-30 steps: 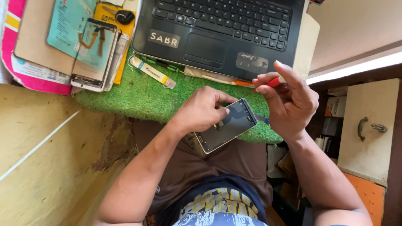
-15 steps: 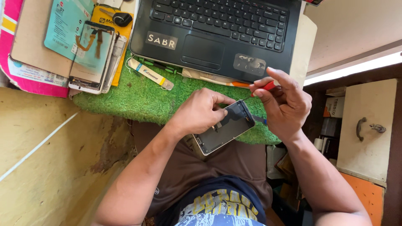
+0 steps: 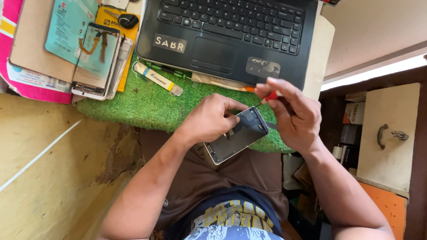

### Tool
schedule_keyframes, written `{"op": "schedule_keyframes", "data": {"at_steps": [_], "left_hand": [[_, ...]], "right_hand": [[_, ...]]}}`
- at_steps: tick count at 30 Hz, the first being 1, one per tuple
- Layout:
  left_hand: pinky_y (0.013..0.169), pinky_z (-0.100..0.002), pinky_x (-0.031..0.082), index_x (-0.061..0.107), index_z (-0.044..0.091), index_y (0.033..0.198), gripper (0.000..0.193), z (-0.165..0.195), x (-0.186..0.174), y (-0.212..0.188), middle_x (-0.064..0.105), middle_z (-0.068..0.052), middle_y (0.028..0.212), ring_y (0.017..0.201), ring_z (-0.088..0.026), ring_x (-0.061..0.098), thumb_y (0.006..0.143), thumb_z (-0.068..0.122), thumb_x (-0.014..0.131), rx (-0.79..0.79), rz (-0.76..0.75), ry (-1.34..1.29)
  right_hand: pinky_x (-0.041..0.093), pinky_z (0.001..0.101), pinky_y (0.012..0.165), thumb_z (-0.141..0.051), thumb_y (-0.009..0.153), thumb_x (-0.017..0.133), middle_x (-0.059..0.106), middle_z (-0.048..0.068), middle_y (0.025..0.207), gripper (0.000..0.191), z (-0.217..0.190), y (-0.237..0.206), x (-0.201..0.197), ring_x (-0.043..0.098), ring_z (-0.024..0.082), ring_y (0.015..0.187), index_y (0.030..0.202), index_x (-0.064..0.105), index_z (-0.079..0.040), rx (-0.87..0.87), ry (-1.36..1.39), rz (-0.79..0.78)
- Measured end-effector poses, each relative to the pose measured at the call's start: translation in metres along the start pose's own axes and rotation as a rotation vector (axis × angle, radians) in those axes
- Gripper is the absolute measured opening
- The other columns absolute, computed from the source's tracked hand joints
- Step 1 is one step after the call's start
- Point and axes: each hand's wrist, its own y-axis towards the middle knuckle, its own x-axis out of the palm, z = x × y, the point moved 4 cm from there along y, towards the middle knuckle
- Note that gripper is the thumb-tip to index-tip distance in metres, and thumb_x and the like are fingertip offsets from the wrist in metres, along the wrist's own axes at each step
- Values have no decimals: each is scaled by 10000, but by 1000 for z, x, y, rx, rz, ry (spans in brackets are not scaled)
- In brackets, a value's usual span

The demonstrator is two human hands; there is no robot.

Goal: The person pries open the back of a smartphone on a green mat, using a red-handled screwdriver and a pry tool to work around the edges and lift the back cover. They then continue prying at the screen assembly and handle the separated phone parts on the bench.

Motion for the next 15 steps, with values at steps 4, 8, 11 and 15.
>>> {"op": "schedule_keyframes", "data": {"at_steps": [4,8,11,15], "left_hand": [[587,-307,552,774,137,1167,410,-1,0,0,773,-72,717,583,-99,683,781,135,636,-19,1,-15],[593,-300,547,780,137,1167,402,0,-2,2,765,-80,702,574,-97,675,790,152,641,18,9,21],[579,-306,541,774,127,1173,414,-3,0,2,766,-84,694,565,-105,663,786,151,630,-2,7,8],[586,-298,548,770,117,1173,423,-5,0,3,767,-73,702,572,-99,679,779,150,620,18,15,8]], "right_hand": [[610,247,799,63,972,799,761,116,1061,346,8,-4,-2,755,145,909,1281,677,-31,-75,-181,87],[591,253,786,45,945,830,739,123,1034,410,14,-8,-2,738,160,898,1310,656,-23,-118,-245,120],[626,271,844,81,997,760,726,151,1123,441,14,-15,-2,740,183,974,1401,604,-3,-90,-154,111],[657,270,837,111,1023,717,726,151,1131,480,11,-26,-12,755,168,962,1457,555,-11,-91,-87,150]]}}
